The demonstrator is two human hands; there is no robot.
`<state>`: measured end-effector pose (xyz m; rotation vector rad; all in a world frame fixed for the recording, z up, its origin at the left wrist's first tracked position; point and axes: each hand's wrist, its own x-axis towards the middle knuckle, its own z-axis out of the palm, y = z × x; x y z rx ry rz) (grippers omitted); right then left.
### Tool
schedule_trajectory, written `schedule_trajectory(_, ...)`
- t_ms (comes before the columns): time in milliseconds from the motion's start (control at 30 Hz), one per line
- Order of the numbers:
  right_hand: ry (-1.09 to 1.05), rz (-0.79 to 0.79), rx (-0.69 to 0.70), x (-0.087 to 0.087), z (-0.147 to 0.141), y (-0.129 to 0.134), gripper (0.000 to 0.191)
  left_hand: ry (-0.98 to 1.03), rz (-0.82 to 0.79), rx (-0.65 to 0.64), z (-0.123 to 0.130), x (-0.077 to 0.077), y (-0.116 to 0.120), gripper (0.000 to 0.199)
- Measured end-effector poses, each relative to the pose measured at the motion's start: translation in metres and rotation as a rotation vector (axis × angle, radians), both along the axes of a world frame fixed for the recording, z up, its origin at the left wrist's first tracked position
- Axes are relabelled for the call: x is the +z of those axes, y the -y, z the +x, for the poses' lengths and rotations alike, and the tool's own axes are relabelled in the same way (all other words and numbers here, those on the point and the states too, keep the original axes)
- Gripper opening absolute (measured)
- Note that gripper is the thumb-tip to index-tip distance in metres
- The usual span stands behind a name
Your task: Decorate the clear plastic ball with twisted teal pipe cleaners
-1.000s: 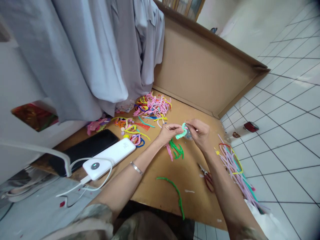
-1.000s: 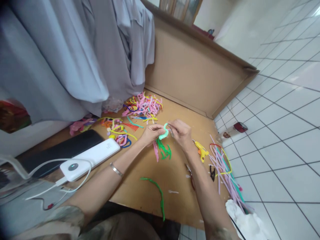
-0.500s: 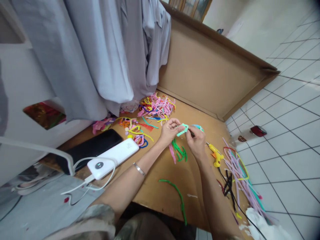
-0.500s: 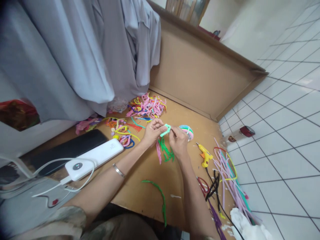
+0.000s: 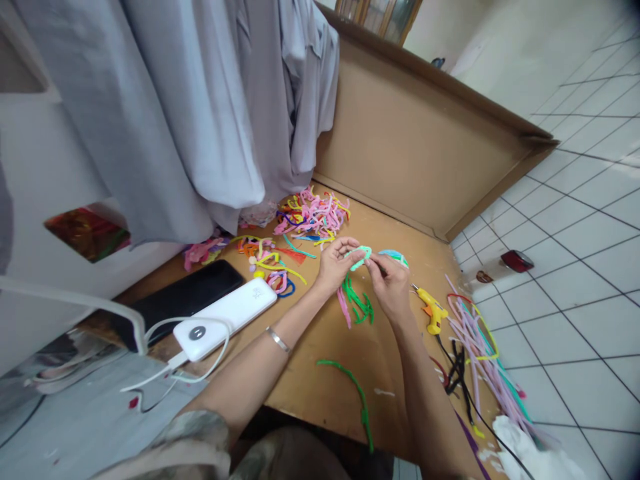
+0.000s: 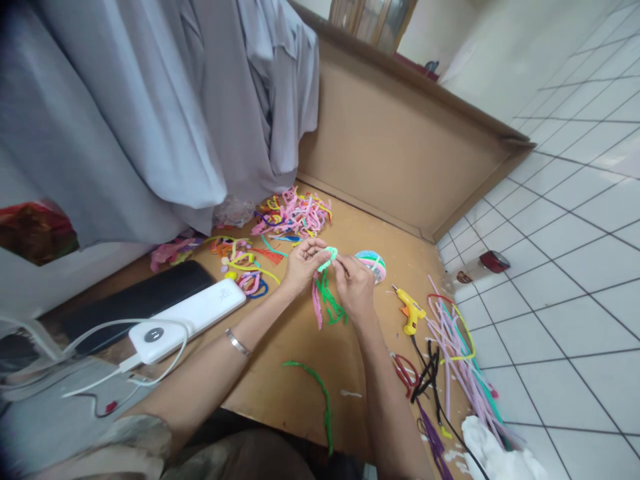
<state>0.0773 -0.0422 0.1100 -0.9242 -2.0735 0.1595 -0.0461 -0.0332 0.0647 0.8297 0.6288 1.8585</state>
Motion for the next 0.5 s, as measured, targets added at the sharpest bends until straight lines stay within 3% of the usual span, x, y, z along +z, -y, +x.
schedule_trajectory(500,0.034,-0.049,-0.156,0.0051,-0.0025,0.0048,0.021,-0.031,-0.066,0.018,0.0037,-0.0042,-0.0025,0.038)
